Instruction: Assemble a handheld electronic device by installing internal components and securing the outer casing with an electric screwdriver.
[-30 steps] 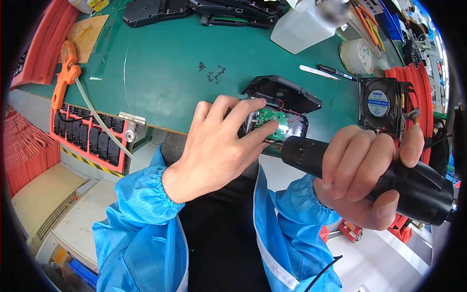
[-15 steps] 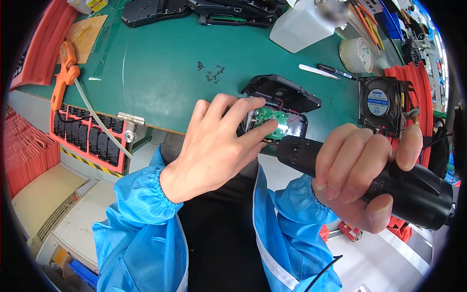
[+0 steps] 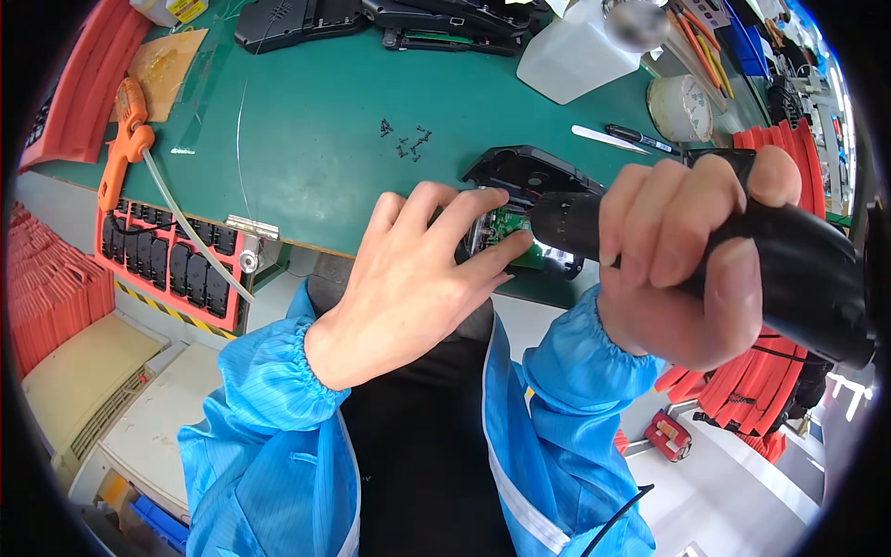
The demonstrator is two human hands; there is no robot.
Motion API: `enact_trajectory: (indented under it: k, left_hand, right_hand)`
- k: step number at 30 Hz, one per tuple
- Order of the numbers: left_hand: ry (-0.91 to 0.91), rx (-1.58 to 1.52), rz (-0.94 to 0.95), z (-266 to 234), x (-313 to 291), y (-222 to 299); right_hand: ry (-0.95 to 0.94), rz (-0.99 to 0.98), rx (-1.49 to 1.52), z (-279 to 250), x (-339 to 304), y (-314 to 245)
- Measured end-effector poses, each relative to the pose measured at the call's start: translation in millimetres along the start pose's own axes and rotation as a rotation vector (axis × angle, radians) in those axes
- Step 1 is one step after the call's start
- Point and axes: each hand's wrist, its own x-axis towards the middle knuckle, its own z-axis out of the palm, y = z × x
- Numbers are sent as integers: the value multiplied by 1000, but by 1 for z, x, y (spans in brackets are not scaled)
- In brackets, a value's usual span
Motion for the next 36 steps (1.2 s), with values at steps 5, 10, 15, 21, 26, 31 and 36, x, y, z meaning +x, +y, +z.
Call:
enact_trajectory:
  k: [5,10,15,21,26,31,36]
  left_hand:
    - [-2,14,1,1,0,-1]
    - [-1,18,5,0,0,-1]
    - [2,15,8,0,1,-1]
    - [10,8,27,0,0,-2]
    - [18,47,44,3,0,-2]
    - [18,58,43,1,0,-1]
    - [20,44,39,2,-1,-2]
  right_hand:
    - [91,59,-17,4,-1,1]
    - [111,72,-20,9,1,2]
    - [100,60,-67,11,0,4]
    - [133,56,-170,20,1,6]
    - [168,40,-209,21,1,10]
    - [173,76,-421,23,3,8]
    - [60,45,-171,16,2,13]
